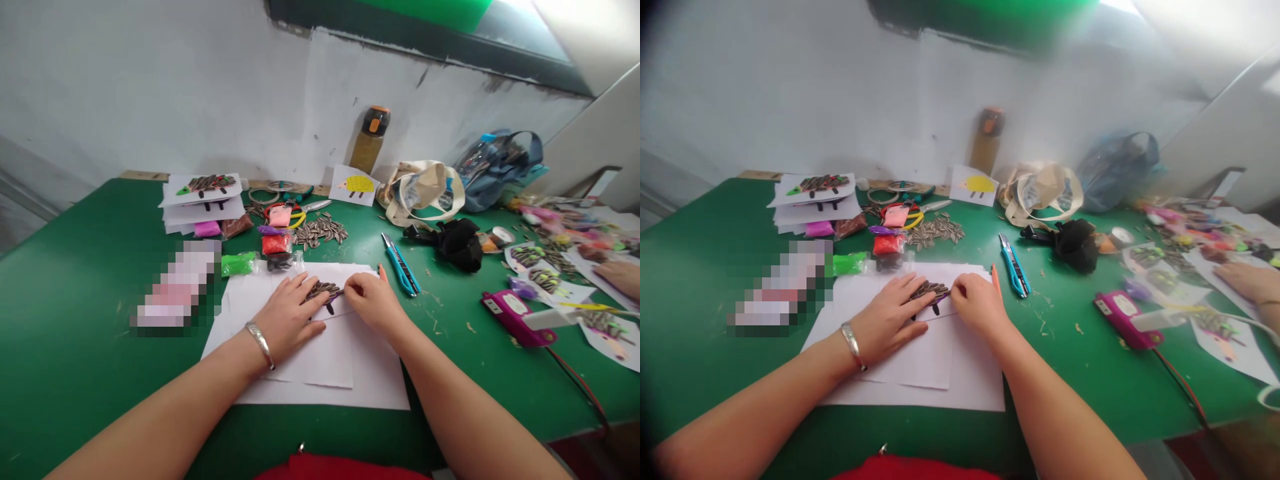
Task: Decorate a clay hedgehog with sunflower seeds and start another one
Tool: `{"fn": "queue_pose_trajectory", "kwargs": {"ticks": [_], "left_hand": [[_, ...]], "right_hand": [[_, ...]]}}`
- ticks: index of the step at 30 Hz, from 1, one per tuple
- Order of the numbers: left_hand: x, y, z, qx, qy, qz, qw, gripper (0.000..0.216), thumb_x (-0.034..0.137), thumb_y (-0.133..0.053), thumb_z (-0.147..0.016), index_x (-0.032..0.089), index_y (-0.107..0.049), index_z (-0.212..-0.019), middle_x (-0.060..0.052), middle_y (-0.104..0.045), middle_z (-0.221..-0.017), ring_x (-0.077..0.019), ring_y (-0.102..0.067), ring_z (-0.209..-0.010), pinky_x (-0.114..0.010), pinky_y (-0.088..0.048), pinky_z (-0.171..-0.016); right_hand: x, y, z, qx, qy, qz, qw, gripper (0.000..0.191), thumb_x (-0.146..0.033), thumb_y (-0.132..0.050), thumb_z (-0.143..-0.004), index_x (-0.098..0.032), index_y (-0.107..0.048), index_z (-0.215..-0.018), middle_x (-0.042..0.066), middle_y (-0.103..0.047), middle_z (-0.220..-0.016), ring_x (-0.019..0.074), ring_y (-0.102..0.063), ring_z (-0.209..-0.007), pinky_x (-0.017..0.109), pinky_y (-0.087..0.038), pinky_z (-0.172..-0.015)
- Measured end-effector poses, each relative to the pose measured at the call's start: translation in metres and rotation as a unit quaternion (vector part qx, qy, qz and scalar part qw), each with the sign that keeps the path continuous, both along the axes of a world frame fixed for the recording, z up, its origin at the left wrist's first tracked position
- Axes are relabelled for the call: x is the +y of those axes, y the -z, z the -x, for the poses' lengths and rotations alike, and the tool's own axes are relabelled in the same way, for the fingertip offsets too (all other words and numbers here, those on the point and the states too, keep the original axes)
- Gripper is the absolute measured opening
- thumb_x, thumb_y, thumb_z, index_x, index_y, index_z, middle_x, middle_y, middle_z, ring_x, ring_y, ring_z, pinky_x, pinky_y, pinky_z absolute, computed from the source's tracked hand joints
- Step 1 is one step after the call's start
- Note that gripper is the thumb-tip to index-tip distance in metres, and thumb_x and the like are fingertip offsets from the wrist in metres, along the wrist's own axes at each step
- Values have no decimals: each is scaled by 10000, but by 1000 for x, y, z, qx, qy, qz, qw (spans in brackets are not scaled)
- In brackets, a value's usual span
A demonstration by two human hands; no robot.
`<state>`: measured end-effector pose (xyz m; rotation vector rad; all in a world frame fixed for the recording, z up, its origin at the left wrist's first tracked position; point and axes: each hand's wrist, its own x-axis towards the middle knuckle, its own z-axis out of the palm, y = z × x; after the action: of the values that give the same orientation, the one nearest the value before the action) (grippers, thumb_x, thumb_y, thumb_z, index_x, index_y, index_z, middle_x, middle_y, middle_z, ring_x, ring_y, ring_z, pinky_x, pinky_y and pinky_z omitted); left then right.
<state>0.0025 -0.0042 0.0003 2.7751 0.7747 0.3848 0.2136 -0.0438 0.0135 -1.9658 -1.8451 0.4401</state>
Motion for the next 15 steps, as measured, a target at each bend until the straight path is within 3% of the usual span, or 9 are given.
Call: {"fn": "queue_pose_trajectory", "kwargs": {"ticks": [11, 15], "left_hand": [[-2, -3, -2, 20, -6, 9, 1000, 471, 330, -596, -880, 210, -549, -1333, -169, -486, -1412, -365, -411, -1311, -627, -325, -1049], [-2, -4, -2, 19, -4, 10, 1000, 466, 338, -585, -884, 213, -550, -1332, -166, -485, -1417, -362, -411, -1313, -628, -323, -1049]], "right_hand": [[0, 0, 4, -50, -4, 13, 999, 218, -209, -427, -861, -214, -558, -687, -7, -655, -769, 152, -593, -747, 529, -35, -1116], [0, 2, 4, -64, -9, 13, 998, 225, -218, -426, -872, -220, -573, -702, -9, -656, -779, 159, -606, -762, 495, -149, -1091]]}}
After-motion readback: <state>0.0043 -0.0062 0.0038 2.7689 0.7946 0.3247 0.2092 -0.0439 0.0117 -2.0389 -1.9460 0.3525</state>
